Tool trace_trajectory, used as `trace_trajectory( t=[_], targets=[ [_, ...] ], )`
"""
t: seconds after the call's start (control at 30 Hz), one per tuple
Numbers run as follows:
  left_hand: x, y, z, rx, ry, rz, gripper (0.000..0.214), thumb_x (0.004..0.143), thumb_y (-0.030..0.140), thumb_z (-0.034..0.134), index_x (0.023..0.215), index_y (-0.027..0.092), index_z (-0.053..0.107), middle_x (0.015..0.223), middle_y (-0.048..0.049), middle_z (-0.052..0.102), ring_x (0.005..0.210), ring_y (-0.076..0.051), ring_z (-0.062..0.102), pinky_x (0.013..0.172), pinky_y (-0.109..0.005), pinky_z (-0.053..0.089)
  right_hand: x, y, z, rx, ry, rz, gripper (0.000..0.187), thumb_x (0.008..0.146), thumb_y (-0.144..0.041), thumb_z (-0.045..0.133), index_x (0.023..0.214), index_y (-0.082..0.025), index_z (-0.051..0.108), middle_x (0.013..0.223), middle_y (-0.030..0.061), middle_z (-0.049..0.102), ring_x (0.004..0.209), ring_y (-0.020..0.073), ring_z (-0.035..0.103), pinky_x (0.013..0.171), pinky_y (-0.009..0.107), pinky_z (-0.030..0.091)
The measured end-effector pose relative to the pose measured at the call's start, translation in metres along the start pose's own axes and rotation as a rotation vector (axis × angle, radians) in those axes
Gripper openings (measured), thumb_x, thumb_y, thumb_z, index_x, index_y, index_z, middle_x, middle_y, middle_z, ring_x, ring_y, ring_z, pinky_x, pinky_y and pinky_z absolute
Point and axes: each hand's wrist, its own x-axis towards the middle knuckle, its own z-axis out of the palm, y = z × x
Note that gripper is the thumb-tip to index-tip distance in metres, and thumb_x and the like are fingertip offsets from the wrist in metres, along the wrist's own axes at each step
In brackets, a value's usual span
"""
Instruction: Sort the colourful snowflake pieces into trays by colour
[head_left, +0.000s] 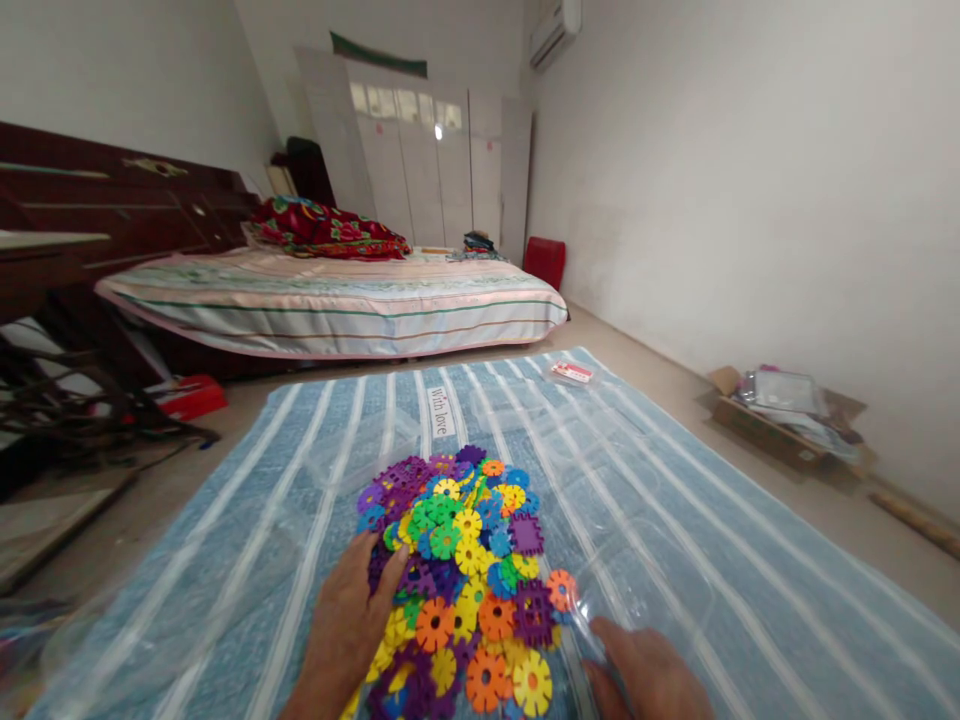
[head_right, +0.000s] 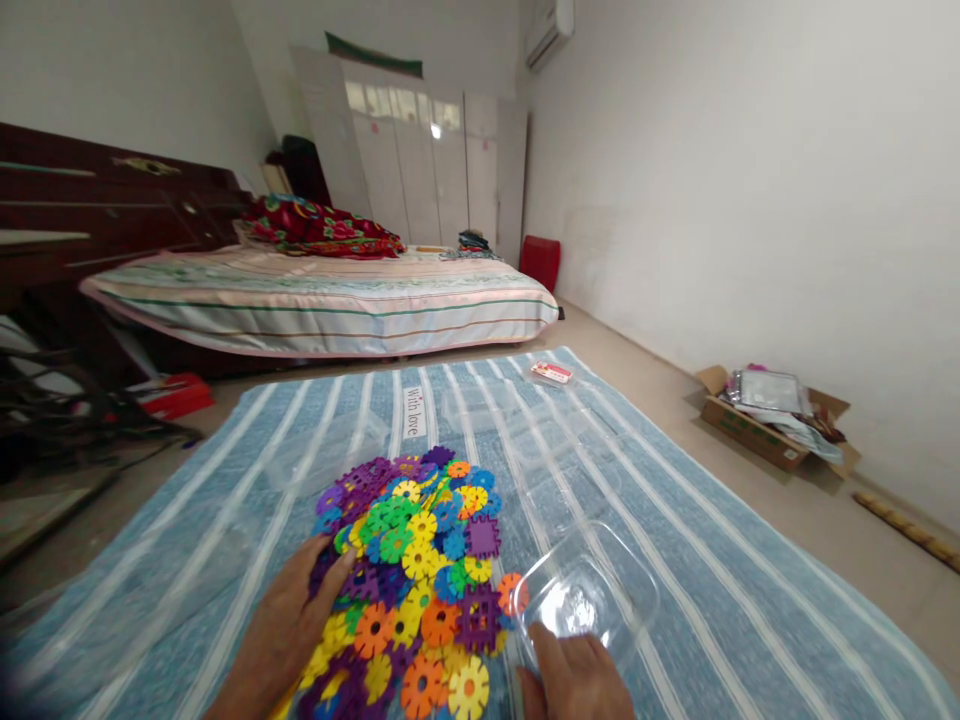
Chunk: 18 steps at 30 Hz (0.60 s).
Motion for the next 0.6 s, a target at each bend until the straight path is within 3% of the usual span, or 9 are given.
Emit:
trace_trajectory(
  t=[0.27, 0.43, 0.6],
  targets=[
    [0.001, -0.001, 0.003, -0.028, 0.016, -0.059, 0.05, 0.081, 0.055, 0.039, 0.107, 0.016, 0.056, 0.112, -0.0121, 0.065, 0.103, -0.028, 0.062, 0.091, -0.043, 0.049, 0.002, 0.02, 0.001, -0.037, -0.037, 0.138, 0.035, 0.09, -0.043, 0.036, 0.095, -0.025, 0.065, 0.075, 0.0056, 0.072, 0.062, 0.0203, 0.067, 0.056, 0.029, 0.052],
    [0.005, 0.002, 0.005, -0.052, 0.024, -0.065, 0.05, 0.082, 0.054, 0.039, 0.108, 0.014, 0.055, 0.114, -0.0135, 0.064, 0.106, -0.027, 0.06, 0.093, -0.043, 0.048, 0.024, 0.03, -0.008, -0.057, -0.202, 0.179, 0.032, 0.089, -0.04, 0.039, 0.098, -0.025, 0.065, 0.077, 0.0038, 0.073, 0.064, 0.0194, 0.069, 0.053, 0.026, 0.051],
    [0.004, 0.004, 0.008, -0.081, 0.03, -0.067, 0.046, 0.083, 0.05, 0.04, 0.107, 0.015, 0.056, 0.114, -0.0138, 0.063, 0.109, -0.026, 0.059, 0.095, -0.042, 0.046, 0.041, 0.035, -0.013, -0.071, -0.319, 0.353, 0.033, 0.087, -0.044, 0.04, 0.101, -0.026, 0.065, 0.07, 0.0016, 0.072, 0.061, 0.0219, 0.069, 0.048, 0.028, 0.047]
  ],
)
